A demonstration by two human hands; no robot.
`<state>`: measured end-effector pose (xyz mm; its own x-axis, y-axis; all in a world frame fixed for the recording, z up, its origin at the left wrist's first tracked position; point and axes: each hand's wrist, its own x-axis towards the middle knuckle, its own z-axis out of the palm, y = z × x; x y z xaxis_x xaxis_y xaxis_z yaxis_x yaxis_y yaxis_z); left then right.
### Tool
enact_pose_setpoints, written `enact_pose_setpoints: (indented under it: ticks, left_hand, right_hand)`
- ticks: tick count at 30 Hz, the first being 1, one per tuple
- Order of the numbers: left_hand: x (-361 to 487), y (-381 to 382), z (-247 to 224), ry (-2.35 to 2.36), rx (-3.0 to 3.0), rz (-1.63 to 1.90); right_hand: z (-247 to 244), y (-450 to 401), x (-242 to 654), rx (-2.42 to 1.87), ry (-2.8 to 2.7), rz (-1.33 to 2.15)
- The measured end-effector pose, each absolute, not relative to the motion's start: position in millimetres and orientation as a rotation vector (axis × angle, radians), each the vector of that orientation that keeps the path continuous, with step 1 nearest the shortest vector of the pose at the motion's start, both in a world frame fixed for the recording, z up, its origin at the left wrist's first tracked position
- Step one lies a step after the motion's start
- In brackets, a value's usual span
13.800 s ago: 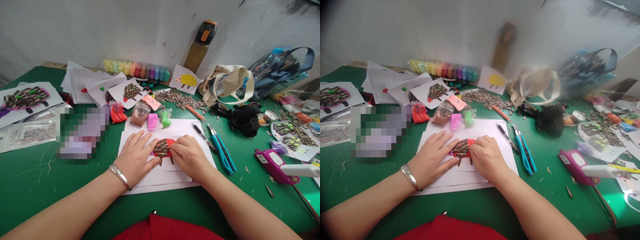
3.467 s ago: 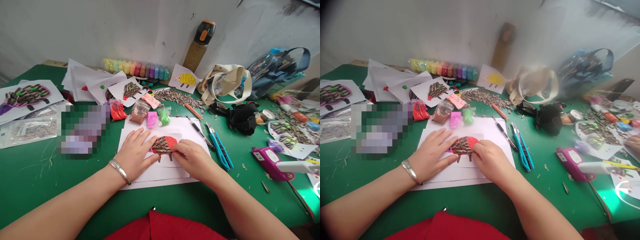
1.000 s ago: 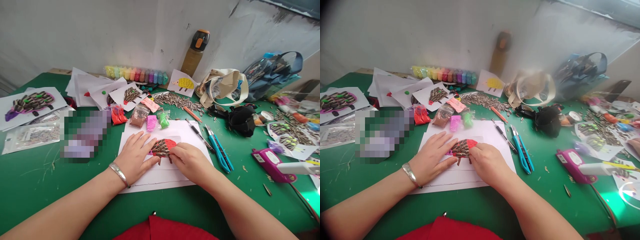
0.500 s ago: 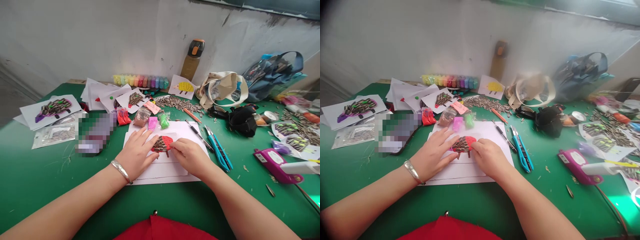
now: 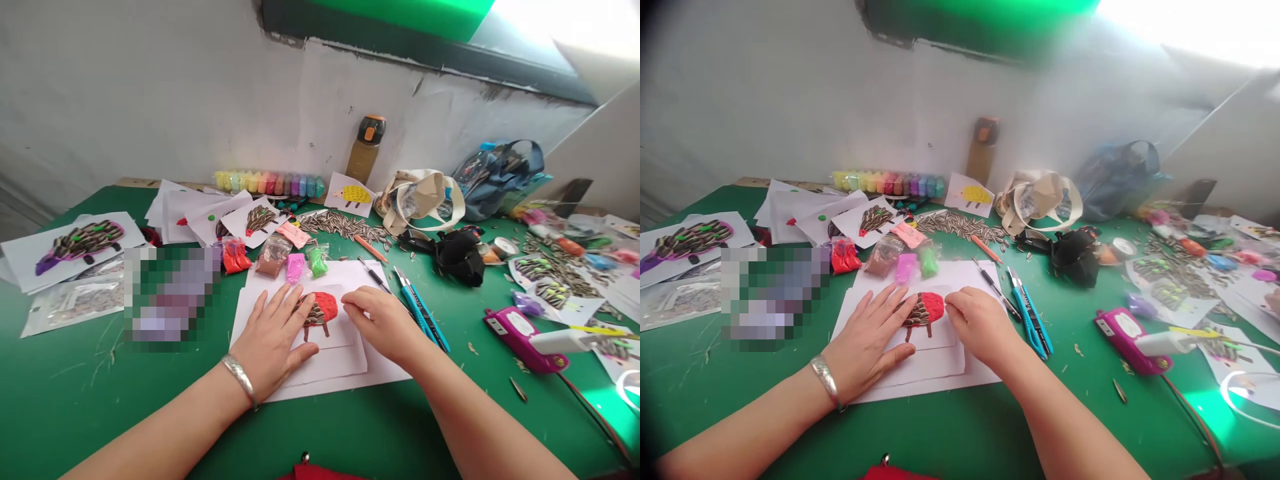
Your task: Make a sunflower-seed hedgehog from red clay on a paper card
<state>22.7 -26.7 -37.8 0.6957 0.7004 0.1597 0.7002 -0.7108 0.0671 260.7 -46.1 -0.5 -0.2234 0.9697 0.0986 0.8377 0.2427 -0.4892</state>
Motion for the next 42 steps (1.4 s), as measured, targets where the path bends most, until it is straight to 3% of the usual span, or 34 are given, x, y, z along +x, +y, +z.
enact_pose_setpoints:
  ticks: [7, 18, 32, 36, 42]
  left_hand:
    - [12.6, -19.4, -48.9, 1.180, 2.833, 0.325]
    - [11.1, -24.0, -64.3, 1.200, 2.838, 0.456]
    - [15.4, -24.1, -43.7, 1.197, 2.779, 0.258]
    - [17.1, -25.0, -41.5, 1.207, 2.747, 0.246]
    - [18.5, -25.0, -37.7, 1.210, 2.731, 0.178]
  right_hand:
    - [29.0, 32.2, 286.9, -2.026, -2.081, 0.250]
    - [-10.6, 148.4, 280.9, -2.194, -2.159, 0.055]
    - [-6.3, 50.9, 275.5, -1.821, -2.105, 0.062]
    - [-14.6, 31.1, 276.0, -1.623, -1.977, 0.290]
    - [-21.9, 24.0, 266.1, -1.648, -1.786, 0.625]
